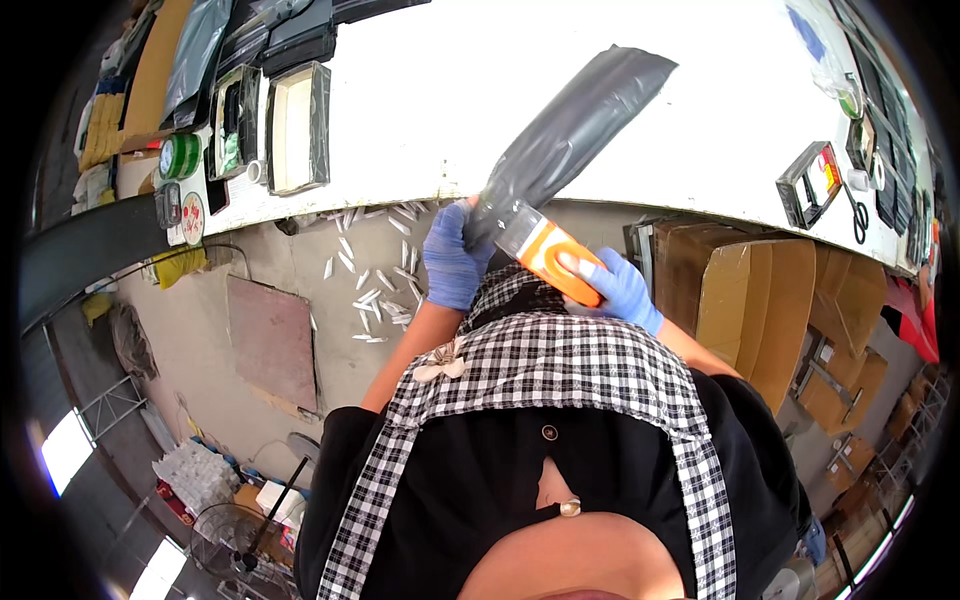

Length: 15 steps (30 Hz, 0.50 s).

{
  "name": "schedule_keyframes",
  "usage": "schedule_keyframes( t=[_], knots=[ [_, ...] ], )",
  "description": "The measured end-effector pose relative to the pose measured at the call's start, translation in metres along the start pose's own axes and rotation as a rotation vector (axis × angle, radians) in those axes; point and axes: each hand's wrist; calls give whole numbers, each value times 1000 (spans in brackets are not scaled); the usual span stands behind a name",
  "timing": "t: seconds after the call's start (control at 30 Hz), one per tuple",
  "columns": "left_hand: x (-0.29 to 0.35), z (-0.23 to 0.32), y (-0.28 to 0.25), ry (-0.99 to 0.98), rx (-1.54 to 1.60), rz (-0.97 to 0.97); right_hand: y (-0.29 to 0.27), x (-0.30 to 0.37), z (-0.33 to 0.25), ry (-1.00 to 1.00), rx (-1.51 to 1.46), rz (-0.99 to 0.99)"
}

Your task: The person places bubble-wrapped items into black poly mailers, seals them with a handheld tape dispenser, and affixes shipping labels. The person then places the sealed packages into a cardboard box.

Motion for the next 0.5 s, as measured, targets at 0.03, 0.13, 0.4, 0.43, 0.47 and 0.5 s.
schedule_keyframes(
  t=[0.03,0.13,0.4,0.43,0.47,0.5],
  knots=[
    [-5,5,1,115,-214,11,4,-11,-6,84,73,-17],
    [-15,42,1,349,-660,53,12,-38,-19,60,12,68],
    [-29,18,6,219,-250,-76,-38,9,-42,102,61,59],
    [-39,33,-1,151,-486,-114,-41,39,-34,193,-4,81],
    [-42,32,-3,125,-379,-122,-38,69,-19,270,-81,84],
    [-44,27,-4,90,-268,-128,-38,68,-26,290,-2,53]
  ],
)
Point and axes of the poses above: each hand's wrist, its own x-axis away from the middle knuckle, its own y-axis out of the palm, z = x × y, and after that the axes turned 13 degrees about -x, right-handed
